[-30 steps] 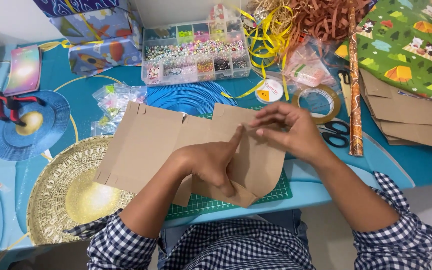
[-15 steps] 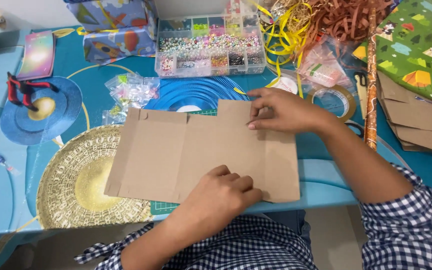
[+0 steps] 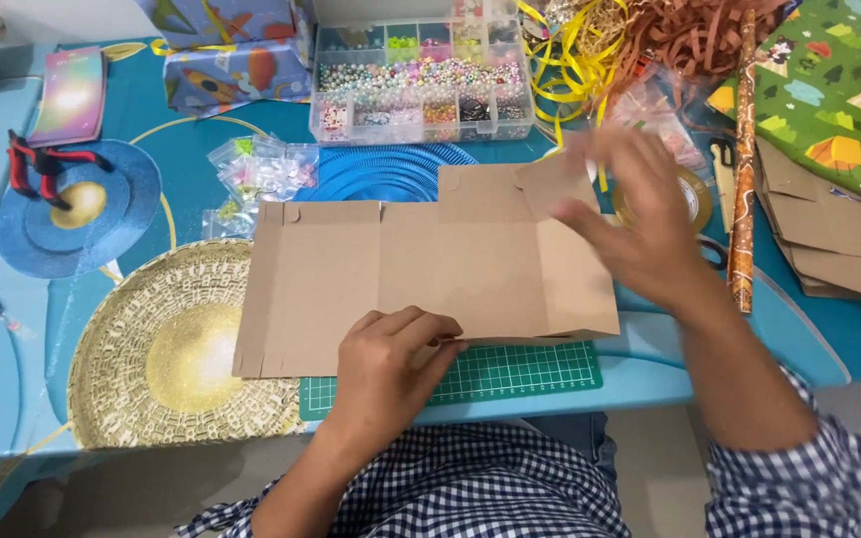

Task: Folding a pre-cut cardboard template into a small box on a craft table.

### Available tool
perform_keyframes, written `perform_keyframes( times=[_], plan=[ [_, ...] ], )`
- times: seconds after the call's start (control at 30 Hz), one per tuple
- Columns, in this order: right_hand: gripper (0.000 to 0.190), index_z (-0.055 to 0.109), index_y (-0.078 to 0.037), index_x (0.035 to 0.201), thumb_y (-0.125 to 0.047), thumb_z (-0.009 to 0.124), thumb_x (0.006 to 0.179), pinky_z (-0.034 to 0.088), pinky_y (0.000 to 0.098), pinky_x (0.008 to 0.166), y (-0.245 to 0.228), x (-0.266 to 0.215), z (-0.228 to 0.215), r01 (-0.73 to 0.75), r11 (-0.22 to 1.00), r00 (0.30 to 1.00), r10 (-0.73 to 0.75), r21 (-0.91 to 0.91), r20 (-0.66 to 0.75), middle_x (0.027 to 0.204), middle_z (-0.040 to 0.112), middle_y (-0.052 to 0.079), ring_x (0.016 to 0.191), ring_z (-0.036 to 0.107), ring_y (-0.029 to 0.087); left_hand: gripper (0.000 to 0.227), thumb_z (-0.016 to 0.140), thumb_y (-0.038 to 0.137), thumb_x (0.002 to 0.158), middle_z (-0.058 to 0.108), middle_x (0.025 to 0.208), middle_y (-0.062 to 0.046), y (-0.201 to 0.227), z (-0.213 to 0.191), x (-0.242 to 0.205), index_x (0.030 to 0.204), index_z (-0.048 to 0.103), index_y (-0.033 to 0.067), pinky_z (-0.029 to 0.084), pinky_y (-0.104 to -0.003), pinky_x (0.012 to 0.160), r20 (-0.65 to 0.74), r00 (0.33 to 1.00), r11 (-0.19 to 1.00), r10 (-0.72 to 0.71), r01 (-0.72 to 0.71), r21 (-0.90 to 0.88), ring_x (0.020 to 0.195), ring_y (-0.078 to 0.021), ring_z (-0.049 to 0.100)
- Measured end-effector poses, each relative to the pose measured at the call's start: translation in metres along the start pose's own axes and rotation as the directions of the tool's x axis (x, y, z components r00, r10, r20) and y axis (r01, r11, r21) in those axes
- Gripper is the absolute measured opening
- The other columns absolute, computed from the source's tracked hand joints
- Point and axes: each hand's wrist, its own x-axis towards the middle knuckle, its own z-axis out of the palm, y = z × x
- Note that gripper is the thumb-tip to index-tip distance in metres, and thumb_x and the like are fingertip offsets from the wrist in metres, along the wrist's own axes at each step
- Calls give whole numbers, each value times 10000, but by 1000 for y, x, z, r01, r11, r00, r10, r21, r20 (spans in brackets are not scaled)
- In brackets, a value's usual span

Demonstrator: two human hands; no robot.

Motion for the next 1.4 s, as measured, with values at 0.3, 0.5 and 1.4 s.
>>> perform_keyframes(
  times=[0.3,0.5,1.4],
  plan=[
    [269,804,-145,1341,-205,748,1086,499,466,1128,10,-124,-28,3,1000,961,-4,5,278,1344,810,31,1350,711,269,57,847,152,1071,841,1060,38,6,-9,8,1106,803,161,517,-369,777,57,998,998,33,-30,-50,875,-189,772],
    [187,860,-175,1215,-242,852,1041,472,457,1106,-21,-94,-6,54,997,981,-63,54,182,1174,860,-22,1153,755,219,70,877,146,1064,806,1052,-9,11,-1,8,1101,819,154,477,-392,839,16,988,988,152,-152,-29,989,-230,722],
    [110,850,-212,1094,-214,949,1047,420,531,997,-68,-140,59,145,875,943,-263,-461,-202,1150,773,22,1051,616,278,372,783,454,1106,820,825,29,21,-2,50,1095,552,163,543,-464,781,382,924,997,17,14,-79,719,-280,790]
  ],
)
